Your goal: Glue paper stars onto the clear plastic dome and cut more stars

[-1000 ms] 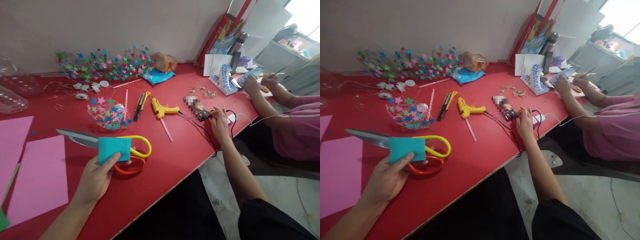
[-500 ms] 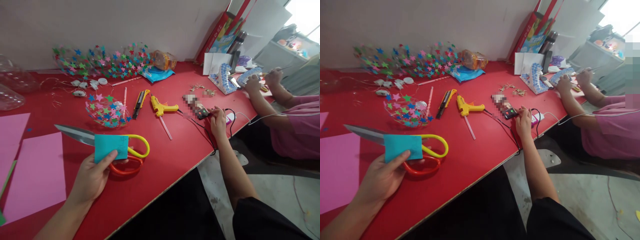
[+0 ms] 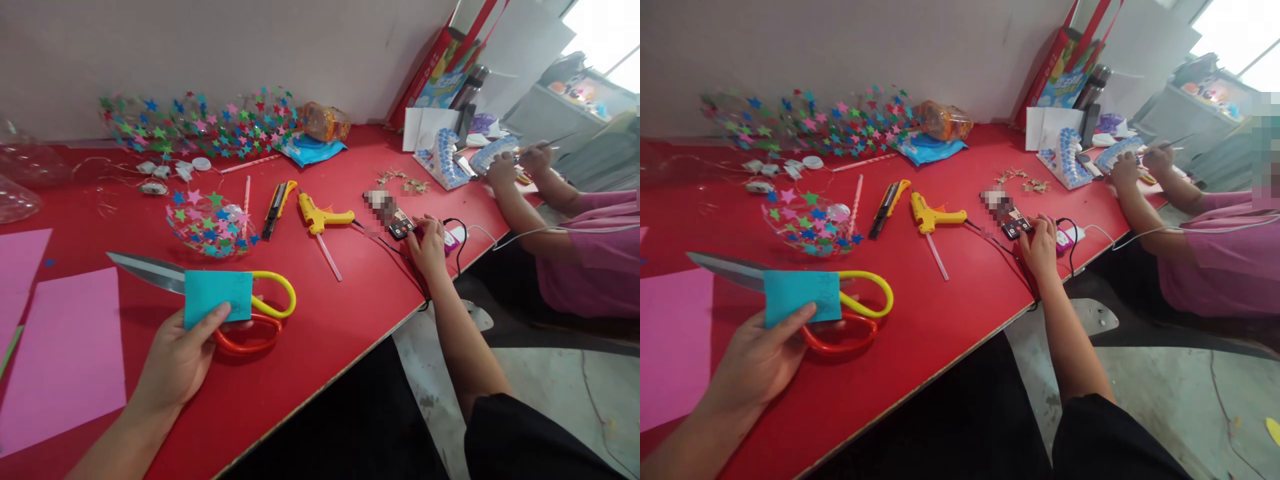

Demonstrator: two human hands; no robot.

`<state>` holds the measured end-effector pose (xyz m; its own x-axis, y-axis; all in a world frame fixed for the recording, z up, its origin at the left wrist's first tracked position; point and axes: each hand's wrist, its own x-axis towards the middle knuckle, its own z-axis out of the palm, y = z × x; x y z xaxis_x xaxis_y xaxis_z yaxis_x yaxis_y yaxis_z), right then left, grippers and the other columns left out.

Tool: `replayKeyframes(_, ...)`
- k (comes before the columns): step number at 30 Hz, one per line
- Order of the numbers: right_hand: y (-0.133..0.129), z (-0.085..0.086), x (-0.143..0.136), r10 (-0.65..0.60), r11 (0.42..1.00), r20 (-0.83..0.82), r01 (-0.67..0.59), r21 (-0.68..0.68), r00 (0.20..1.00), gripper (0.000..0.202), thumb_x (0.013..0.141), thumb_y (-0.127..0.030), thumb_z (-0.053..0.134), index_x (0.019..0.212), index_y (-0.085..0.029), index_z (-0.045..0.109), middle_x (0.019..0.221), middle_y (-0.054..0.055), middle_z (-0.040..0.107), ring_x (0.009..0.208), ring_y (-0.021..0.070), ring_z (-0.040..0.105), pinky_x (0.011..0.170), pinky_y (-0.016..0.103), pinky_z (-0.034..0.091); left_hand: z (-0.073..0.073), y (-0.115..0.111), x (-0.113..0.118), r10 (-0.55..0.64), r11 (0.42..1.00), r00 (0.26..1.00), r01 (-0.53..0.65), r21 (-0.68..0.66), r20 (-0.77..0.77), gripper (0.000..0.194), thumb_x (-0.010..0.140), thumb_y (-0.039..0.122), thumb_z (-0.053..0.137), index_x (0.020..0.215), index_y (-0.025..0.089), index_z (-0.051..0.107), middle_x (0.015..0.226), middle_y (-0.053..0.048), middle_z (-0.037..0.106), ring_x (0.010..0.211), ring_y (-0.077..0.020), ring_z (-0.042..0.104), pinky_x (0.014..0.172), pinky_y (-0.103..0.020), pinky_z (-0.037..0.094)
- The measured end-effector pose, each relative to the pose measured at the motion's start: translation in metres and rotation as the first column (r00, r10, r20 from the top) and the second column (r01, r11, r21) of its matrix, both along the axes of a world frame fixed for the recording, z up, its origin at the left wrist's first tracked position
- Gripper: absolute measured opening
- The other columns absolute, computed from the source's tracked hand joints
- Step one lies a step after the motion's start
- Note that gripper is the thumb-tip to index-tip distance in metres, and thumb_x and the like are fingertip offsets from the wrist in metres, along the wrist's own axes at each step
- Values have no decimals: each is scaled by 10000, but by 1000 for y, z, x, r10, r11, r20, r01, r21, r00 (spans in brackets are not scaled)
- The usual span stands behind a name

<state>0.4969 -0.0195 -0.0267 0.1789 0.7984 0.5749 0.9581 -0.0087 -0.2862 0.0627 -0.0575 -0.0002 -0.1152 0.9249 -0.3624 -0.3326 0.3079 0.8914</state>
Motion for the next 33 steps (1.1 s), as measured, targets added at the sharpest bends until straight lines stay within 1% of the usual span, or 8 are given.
replayKeyframes(8,3,-1,-3,-48,998,103,52,-33,994,464,891,-528,518,1156,-147,499,1173,177,652,1346,328,443,1177,597,199,-2,0,-2,-29,1000,1000,29,-6,-1,402,493,391,924,753,137,750,763,-39,769,618,-190,695,606,-280,625)
replayKeyframes(17,6,7,-5,-39,998,76,35,51,996,410,899,-490,514,1164,-177,521,1152,136,667,1277,304,483,1162,599,219,2,0,-1,-11,1000,1000,11,2,4,358,525,353,902,750,130,735,772,-44,767,647,-208,699,621,-321,634)
replayKeyframes(21,9,28,-17,12,996,-41,-9,91,999,278,917,-387,487,1104,-188,543,1102,132,680,1136,288,574,1113,604,289,2,1,-1,-23,1000,1000,23,12,17,347,540,347,896,755,129,733,768,-45,765,639,-211,701,592,-320,630)
replayKeyframes(24,12,60,-50,154,981,-101,-140,136,983,228,923,-307,488,1126,-214,537,1124,105,673,1099,243,609,1002,471,456,2,2,-2,-12,1000,999,12,11,38,357,530,343,905,757,129,732,745,-39,762,595,-191,688,588,-304,622)
replayKeyframes(28,7,99,-137,513,859,-162,-500,112,843,169,930,-180,442,1044,-227,558,915,38,667,836,173,654,803,351,533,5,3,-2,47,999,995,-46,-7,93,353,521,305,913,771,141,724,753,-21,761,611,-175,683,638,-300,612)
replayKeyframes(30,4,103,-186,745,648,-117,-754,-109,657,190,902,-136,446,1033,-207,565,866,37,664,817,174,645,765,323,535,7,3,-2,92,996,989,-94,9,117,335,528,279,911,770,155,716,758,-2,756,645,-161,677,704,-301,600)
replayKeyframes(31,3,101,-208,808,554,-99,-807,-205,581,189,899,-133,452,1037,-194,567,948,68,669,885,189,641,798,333,536,7,3,-1,119,992,985,-124,29,124,321,530,264,909,761,163,710,743,12,748,651,-147,667,729,-292,588)
replayKeyframes(33,3,88,-243,853,477,-88,-837,-270,514,201,894,-159,504,1089,-156,550,1114,139,639,1070,235,601,951,396,505,8,3,-1,170,980,977,-182,82,132,283,540,250,903,715,173,693,682,40,715,627,-109,628,724,-249,556)
